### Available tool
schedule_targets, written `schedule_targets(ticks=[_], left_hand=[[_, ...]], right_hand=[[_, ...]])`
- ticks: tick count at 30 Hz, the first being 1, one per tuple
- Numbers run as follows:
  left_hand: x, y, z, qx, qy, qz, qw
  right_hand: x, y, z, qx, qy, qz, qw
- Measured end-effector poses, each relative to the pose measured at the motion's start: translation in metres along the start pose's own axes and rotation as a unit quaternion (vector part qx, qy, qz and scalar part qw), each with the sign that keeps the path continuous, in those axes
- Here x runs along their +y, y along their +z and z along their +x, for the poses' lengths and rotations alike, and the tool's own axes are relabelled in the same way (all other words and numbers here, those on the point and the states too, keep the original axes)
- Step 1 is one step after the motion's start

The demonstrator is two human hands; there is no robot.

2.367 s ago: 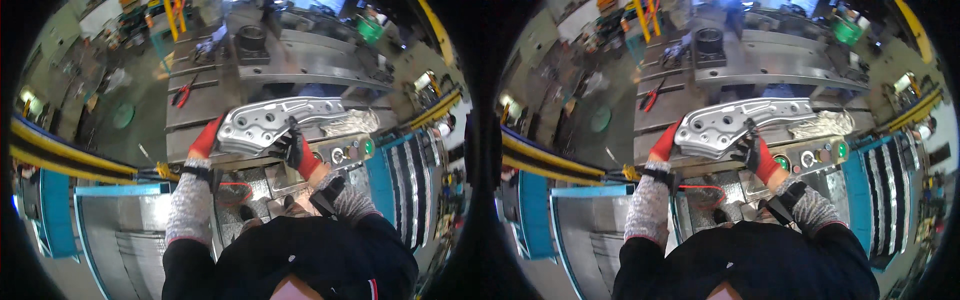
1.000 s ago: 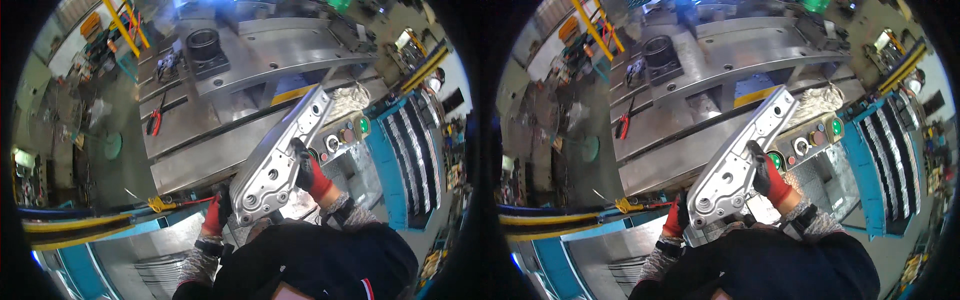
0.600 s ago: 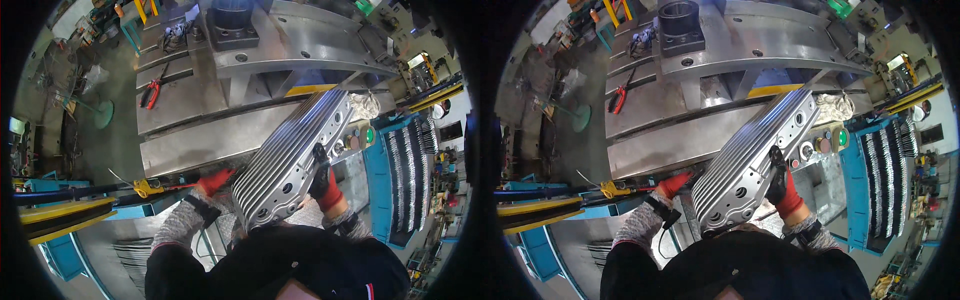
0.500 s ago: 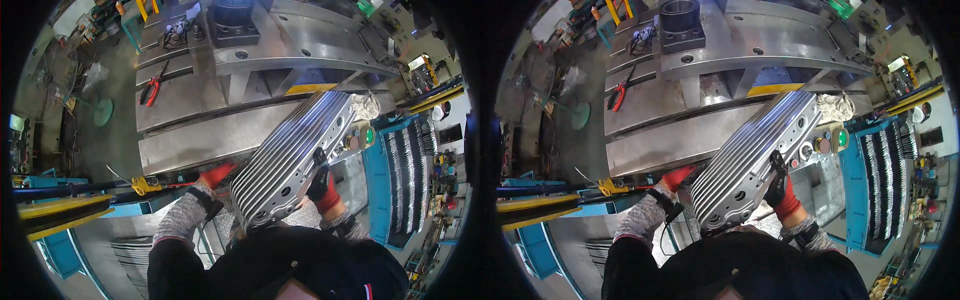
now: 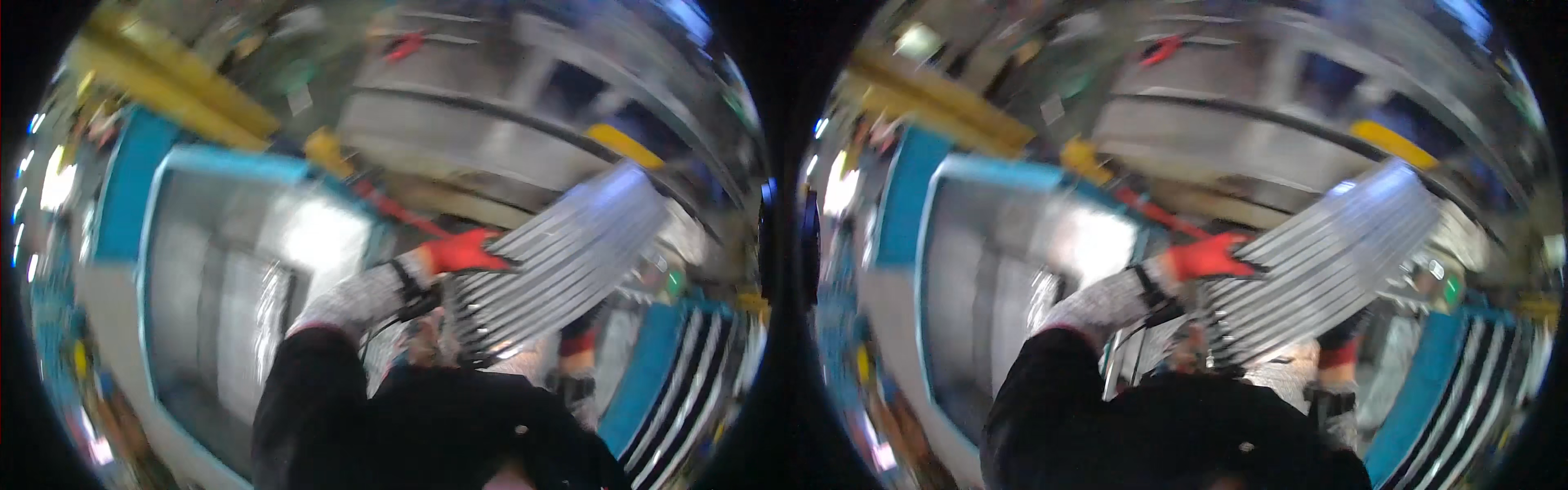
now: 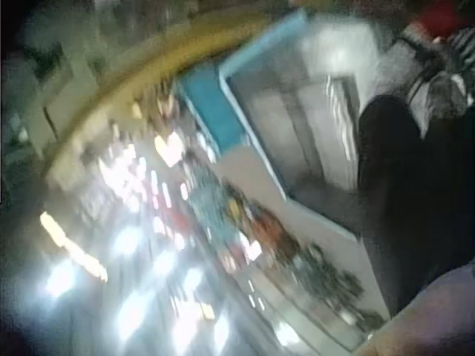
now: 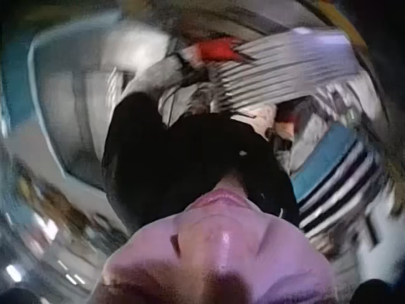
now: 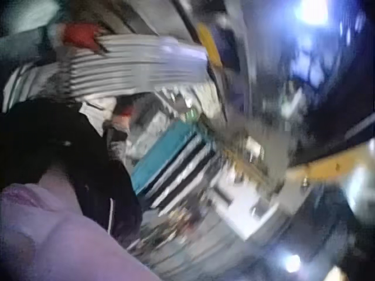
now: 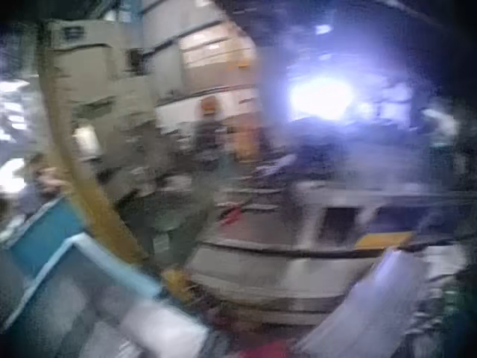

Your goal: Operating an industrial press machine to shape and stamp metal parts and organizing them into a storage bin.

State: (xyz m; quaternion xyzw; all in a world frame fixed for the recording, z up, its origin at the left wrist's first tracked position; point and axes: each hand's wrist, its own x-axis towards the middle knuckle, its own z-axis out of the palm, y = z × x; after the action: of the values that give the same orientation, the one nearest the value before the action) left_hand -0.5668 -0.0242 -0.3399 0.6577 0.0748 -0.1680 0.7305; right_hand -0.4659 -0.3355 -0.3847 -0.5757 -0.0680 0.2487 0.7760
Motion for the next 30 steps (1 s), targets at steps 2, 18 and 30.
schedule_targets(ticks=[2, 18, 30], left_hand=[[0.032, 0.026, -0.023, 0.025, 0.147, 0.038, 0.988], [-0.057, 0.176, -0.299, 0.46, 0.094, -0.048, 0.882], [-0.174, 0.111, -0.364, 0.623, 0.165, -0.269, 0.716]], right_hand=[[0.001, -0.014, -0.016, -0.018, -0.005, 0.023, 1.0], [0.055, 0.148, -0.051, -0.437, 0.167, 0.164, 0.868], [0.21, 0.359, -0.038, -0.599, 0.227, 0.084, 0.763]])
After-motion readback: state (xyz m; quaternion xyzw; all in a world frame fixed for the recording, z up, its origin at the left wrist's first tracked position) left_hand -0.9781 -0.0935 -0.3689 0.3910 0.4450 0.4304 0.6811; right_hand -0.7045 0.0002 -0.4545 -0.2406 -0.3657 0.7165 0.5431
